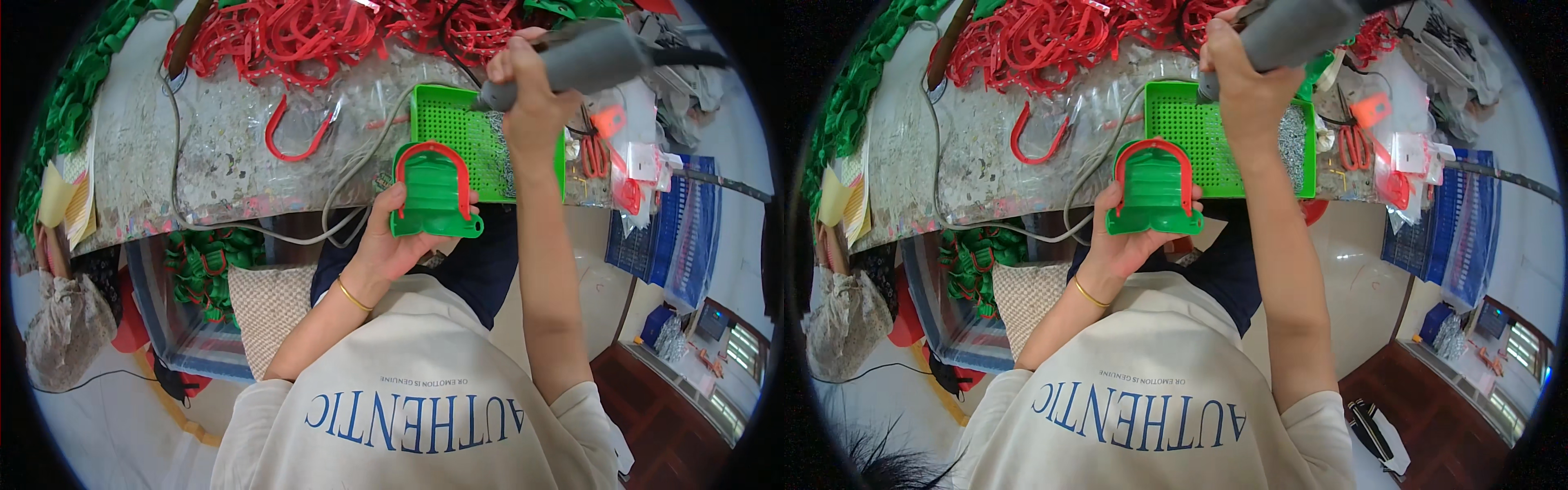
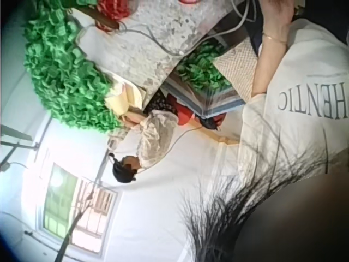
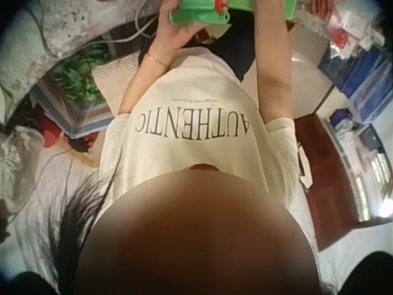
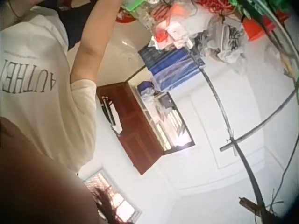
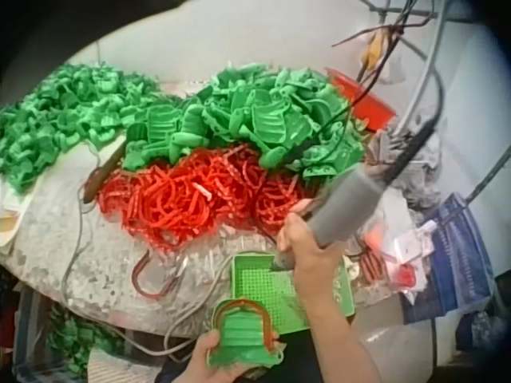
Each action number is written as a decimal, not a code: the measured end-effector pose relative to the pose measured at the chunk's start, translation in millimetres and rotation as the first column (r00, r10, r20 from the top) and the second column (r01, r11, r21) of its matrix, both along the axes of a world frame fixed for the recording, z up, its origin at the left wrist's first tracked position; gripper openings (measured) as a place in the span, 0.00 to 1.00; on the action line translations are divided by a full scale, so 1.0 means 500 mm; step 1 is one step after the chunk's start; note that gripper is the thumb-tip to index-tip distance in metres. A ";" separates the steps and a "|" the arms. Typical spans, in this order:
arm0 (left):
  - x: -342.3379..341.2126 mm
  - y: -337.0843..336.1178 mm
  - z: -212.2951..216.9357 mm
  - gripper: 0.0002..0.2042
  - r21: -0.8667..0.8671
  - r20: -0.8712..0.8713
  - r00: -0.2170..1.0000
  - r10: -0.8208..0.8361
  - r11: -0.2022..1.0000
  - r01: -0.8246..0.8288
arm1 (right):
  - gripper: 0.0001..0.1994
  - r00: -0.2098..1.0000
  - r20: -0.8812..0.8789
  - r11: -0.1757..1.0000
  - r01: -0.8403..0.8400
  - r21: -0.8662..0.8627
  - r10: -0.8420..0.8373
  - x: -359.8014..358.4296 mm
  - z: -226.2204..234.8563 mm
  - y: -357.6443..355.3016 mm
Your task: Assembling green and red plastic components by joining them using a handheld power tool at a manufacturing workstation.
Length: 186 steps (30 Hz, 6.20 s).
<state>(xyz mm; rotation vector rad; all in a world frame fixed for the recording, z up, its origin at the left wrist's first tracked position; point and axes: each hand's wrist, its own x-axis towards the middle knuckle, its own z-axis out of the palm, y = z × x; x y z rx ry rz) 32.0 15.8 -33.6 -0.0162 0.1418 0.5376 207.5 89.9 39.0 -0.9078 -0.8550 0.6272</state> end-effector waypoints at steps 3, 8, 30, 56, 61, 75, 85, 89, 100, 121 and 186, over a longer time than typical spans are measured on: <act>0.001 0.002 -0.005 0.33 -0.001 0.007 1.000 0.002 1.000 -0.002 | 0.05 0.998 0.041 0.998 0.043 0.041 -0.045 0.010 -0.046 0.029; -0.001 0.002 -0.010 0.33 0.014 -0.021 1.000 0.004 1.000 -0.004 | 0.04 0.990 0.133 0.998 0.055 -0.001 -0.055 0.005 -0.069 0.037; -0.002 0.005 -0.017 0.35 -0.003 -0.021 1.000 -0.015 1.000 0.015 | 0.04 0.984 0.169 0.998 0.047 0.040 -0.053 0.005 -0.094 0.049; 0.000 -0.003 -0.001 0.31 0.079 -0.055 0.998 0.041 0.996 -0.036 | 0.07 0.990 0.017 0.982 -0.133 -0.132 0.137 -0.080 0.098 -0.169; 0.002 -0.005 -0.005 0.30 0.079 -0.022 0.999 0.044 0.996 -0.042 | 0.07 0.989 0.044 0.984 -0.132 -0.119 0.138 -0.079 0.088 -0.172; -0.006 -0.013 -0.019 0.28 0.055 -0.020 0.998 0.054 0.997 -0.053 | 0.05 0.981 0.177 0.985 -0.053 -0.164 0.082 -0.091 0.071 -0.190; -0.005 -0.004 -0.027 0.28 0.061 0.000 0.999 0.039 0.997 -0.039 | 0.05 0.977 0.176 0.991 -0.111 -0.079 0.124 -0.079 0.055 -0.195; -0.008 -0.006 -0.017 0.30 -0.031 0.052 0.998 0.039 0.999 -0.037 | 0.06 0.964 0.201 0.984 -0.166 -0.069 0.176 -0.068 0.068 -0.191; -0.010 -0.019 -0.012 0.45 0.127 0.030 0.999 0.030 0.991 -0.034 | 0.06 0.996 0.086 1.000 0.001 0.007 -0.002 0.008 0.016 -0.027; -0.010 -0.008 -0.031 0.38 -0.112 0.133 0.991 0.029 0.994 -0.014 | 0.04 0.976 0.188 0.991 0.119 -0.056 -0.106 0.010 -0.085 0.030; -0.038 -0.011 -0.022 0.42 0.116 0.025 0.999 0.028 0.993 -0.030 | 0.07 0.936 -0.074 0.939 -0.345 0.019 0.345 -0.159 0.108 -0.146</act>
